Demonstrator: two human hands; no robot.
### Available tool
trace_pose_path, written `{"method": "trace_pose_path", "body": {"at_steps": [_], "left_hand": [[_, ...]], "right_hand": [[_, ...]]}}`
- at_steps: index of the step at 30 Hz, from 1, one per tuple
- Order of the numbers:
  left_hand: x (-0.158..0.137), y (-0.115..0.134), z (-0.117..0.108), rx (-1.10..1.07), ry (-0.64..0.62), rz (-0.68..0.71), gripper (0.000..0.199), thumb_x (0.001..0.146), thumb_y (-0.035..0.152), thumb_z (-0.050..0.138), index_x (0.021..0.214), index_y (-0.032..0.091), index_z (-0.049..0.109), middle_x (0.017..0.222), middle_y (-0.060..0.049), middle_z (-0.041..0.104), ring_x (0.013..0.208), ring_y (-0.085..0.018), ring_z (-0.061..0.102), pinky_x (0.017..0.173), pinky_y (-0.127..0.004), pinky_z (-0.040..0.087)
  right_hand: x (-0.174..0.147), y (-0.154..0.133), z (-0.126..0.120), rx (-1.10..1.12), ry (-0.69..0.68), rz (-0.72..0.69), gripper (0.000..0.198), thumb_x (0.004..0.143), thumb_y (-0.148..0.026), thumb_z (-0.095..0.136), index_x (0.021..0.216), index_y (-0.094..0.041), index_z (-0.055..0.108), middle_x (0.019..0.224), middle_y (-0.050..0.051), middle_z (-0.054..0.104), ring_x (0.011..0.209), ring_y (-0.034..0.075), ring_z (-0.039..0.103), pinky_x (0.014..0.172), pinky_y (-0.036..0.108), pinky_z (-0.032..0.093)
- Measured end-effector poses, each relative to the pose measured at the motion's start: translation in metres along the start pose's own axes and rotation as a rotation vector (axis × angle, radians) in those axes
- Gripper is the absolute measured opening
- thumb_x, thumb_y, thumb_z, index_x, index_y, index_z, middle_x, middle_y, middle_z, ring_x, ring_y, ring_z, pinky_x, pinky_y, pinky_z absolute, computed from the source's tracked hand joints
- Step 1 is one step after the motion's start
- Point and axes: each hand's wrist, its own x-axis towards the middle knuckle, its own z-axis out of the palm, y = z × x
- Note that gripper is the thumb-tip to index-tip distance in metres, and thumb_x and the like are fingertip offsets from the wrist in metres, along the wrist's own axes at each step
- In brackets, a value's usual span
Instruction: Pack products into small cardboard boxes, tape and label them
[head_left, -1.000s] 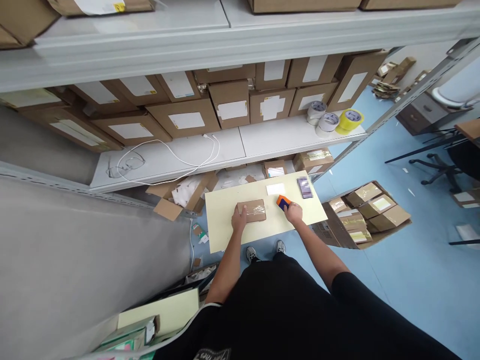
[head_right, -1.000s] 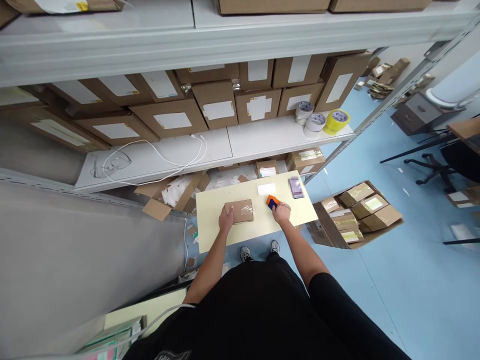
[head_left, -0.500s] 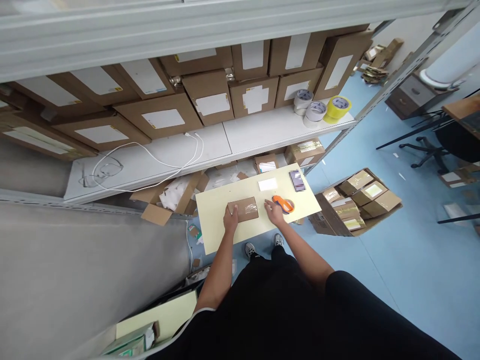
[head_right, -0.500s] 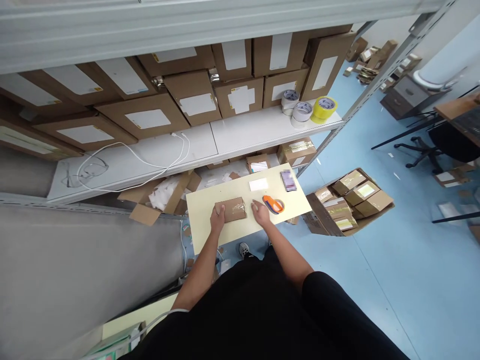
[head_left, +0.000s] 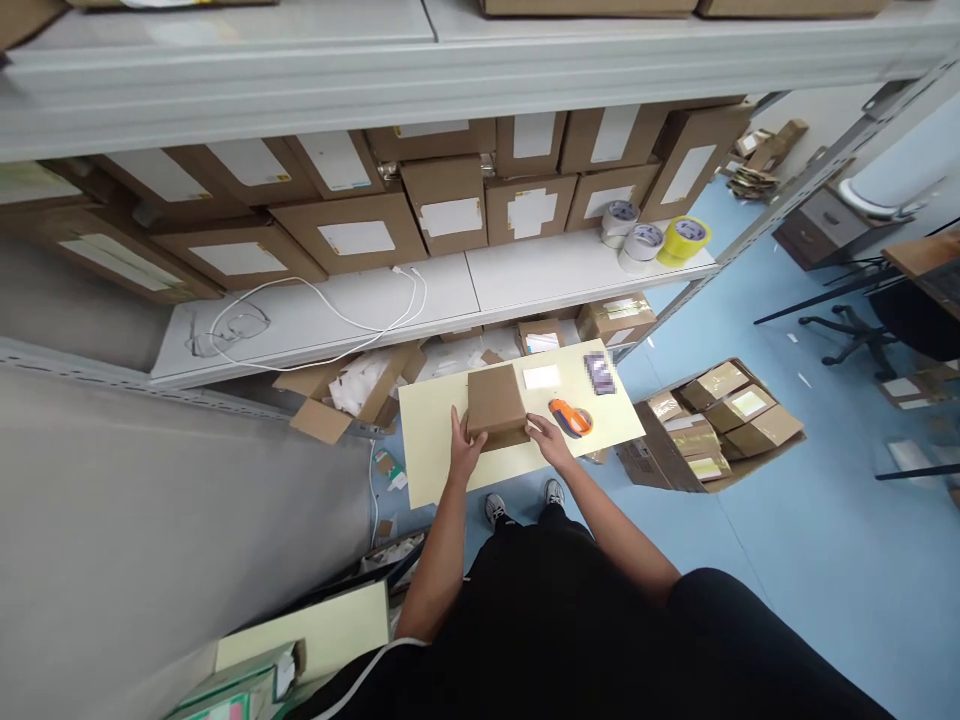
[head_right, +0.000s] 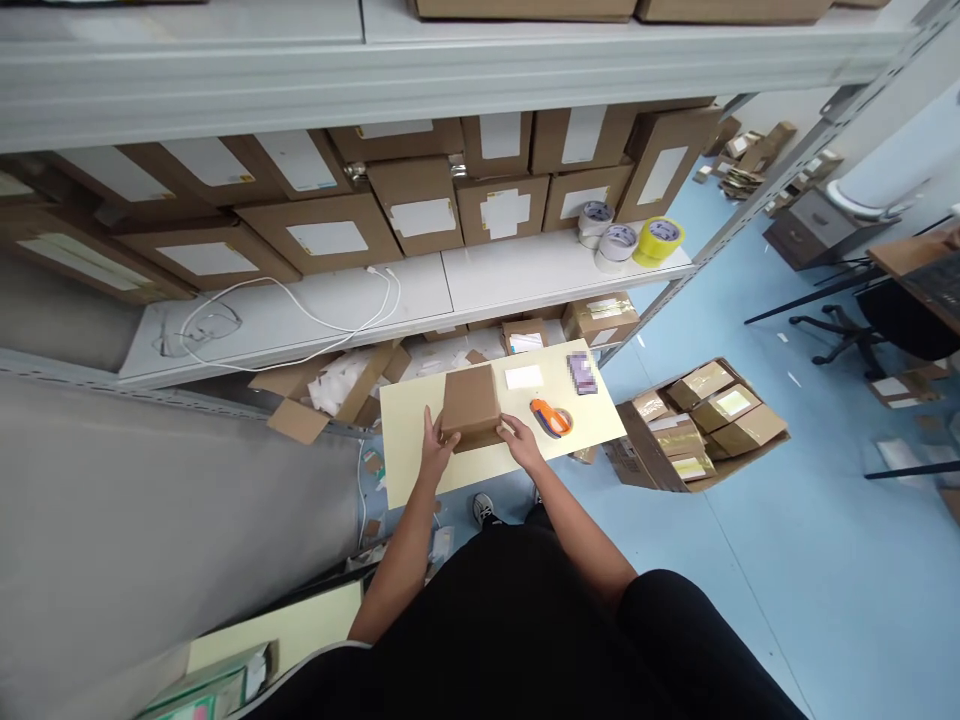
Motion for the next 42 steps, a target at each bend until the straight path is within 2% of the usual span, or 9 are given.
{"method": "trace_pose_path", "body": {"at_steps": [3, 7, 12, 19, 27, 31, 36, 39, 42], "left_hand": [[-0.008, -0.02, -0.006, 0.054, -0.014, -0.098, 0.104, 0.09, 0.033, 0.074, 0.17, 0.034, 0.007, 0.174, -0.011, 0.028, 0.16, -0.027, 0.029, 0.125, -0.044, 0.035], [-0.009, -0.038, -0.008, 0.119, -0.032, -0.153, 0.08, 0.092, 0.035, 0.071, 0.163, 0.033, 0.035, 0.173, -0.009, 0.031, 0.159, -0.028, 0.033, 0.122, -0.045, 0.04], [0.027, -0.026, 0.01, 0.335, -0.115, -0.074, 0.064, 0.09, 0.033, 0.069, 0.152, 0.025, 0.054, 0.174, -0.011, 0.029, 0.16, -0.03, 0.029, 0.126, -0.046, 0.034], [0.07, -0.018, 0.052, 0.584, -0.18, -0.091, 0.069, 0.091, 0.048, 0.065, 0.157, 0.031, 0.05, 0.178, -0.004, 0.013, 0.162, -0.043, 0.016, 0.125, -0.062, 0.031], [0.016, -0.042, 0.058, 0.747, -0.095, -0.137, 0.066, 0.1, 0.051, 0.05, 0.164, 0.039, 0.038, 0.179, 0.0, 0.004, 0.146, -0.04, 0.046, 0.111, -0.054, 0.051], [0.004, -0.048, 0.055, 0.776, -0.069, -0.171, 0.067, 0.1, 0.053, 0.048, 0.165, 0.041, 0.035, 0.179, 0.002, 0.004, 0.141, -0.04, 0.052, 0.111, -0.056, 0.051], [0.006, -0.05, 0.057, 0.792, -0.057, -0.172, 0.065, 0.101, 0.053, 0.049, 0.164, 0.042, 0.036, 0.178, 0.005, 0.004, 0.145, -0.037, 0.051, 0.115, -0.051, 0.049], [0.006, -0.048, 0.057, 0.791, -0.053, -0.182, 0.065, 0.101, 0.052, 0.049, 0.163, 0.042, 0.038, 0.178, 0.005, 0.005, 0.145, -0.035, 0.052, 0.115, -0.048, 0.05], [0.006, -0.046, 0.054, 0.782, -0.055, -0.179, 0.065, 0.1, 0.049, 0.052, 0.164, 0.039, 0.039, 0.178, 0.003, 0.006, 0.146, -0.033, 0.052, 0.113, -0.045, 0.052]], "right_hand": [[-0.004, 0.014, 0.01, -0.052, 0.068, 0.082, 0.056, 0.096, -0.04, 0.059, 0.15, -0.024, 0.056, 0.157, 0.011, 0.056, 0.142, 0.026, 0.057, 0.113, 0.041, 0.05], [0.003, 0.016, 0.011, -0.097, 0.084, 0.073, 0.061, 0.095, -0.031, 0.056, 0.155, -0.024, 0.048, 0.161, 0.011, 0.052, 0.141, 0.025, 0.058, 0.111, 0.041, 0.052], [0.02, 0.006, 0.005, -0.113, 0.141, 0.061, 0.062, 0.093, -0.029, 0.054, 0.155, -0.02, 0.049, 0.16, 0.014, 0.052, 0.137, 0.025, 0.062, 0.11, 0.039, 0.053], [0.05, 0.012, -0.019, -0.24, 0.193, 0.151, 0.062, 0.096, -0.036, 0.055, 0.156, -0.022, 0.047, 0.152, 0.011, 0.061, 0.131, 0.023, 0.065, 0.107, 0.034, 0.053], [0.173, 0.023, -0.071, -0.438, 0.192, 0.421, 0.068, 0.096, -0.051, 0.062, 0.152, -0.015, 0.048, 0.15, 0.018, 0.059, 0.134, 0.026, 0.062, 0.104, 0.032, 0.05], [0.225, 0.034, -0.063, -0.559, 0.111, 0.561, 0.08, 0.091, -0.063, 0.067, 0.147, -0.01, 0.047, 0.148, 0.025, 0.055, 0.135, 0.032, 0.057, 0.105, 0.038, 0.049], [0.252, 0.053, -0.051, -0.736, 0.219, 0.56, 0.089, 0.077, -0.056, 0.087, 0.143, -0.012, 0.046, 0.146, 0.025, 0.054, 0.137, 0.035, 0.051, 0.104, 0.04, 0.048], [0.255, 0.06, -0.06, -0.748, 0.218, 0.529, 0.078, 0.082, -0.048, 0.085, 0.141, -0.013, 0.048, 0.142, 0.023, 0.059, 0.132, 0.033, 0.056, 0.101, 0.038, 0.048], [0.251, 0.062, -0.079, -0.74, 0.143, 0.443, 0.044, 0.096, -0.037, 0.069, 0.133, -0.016, 0.057, 0.128, 0.017, 0.069, 0.119, 0.027, 0.065, 0.094, 0.033, 0.048]]}}
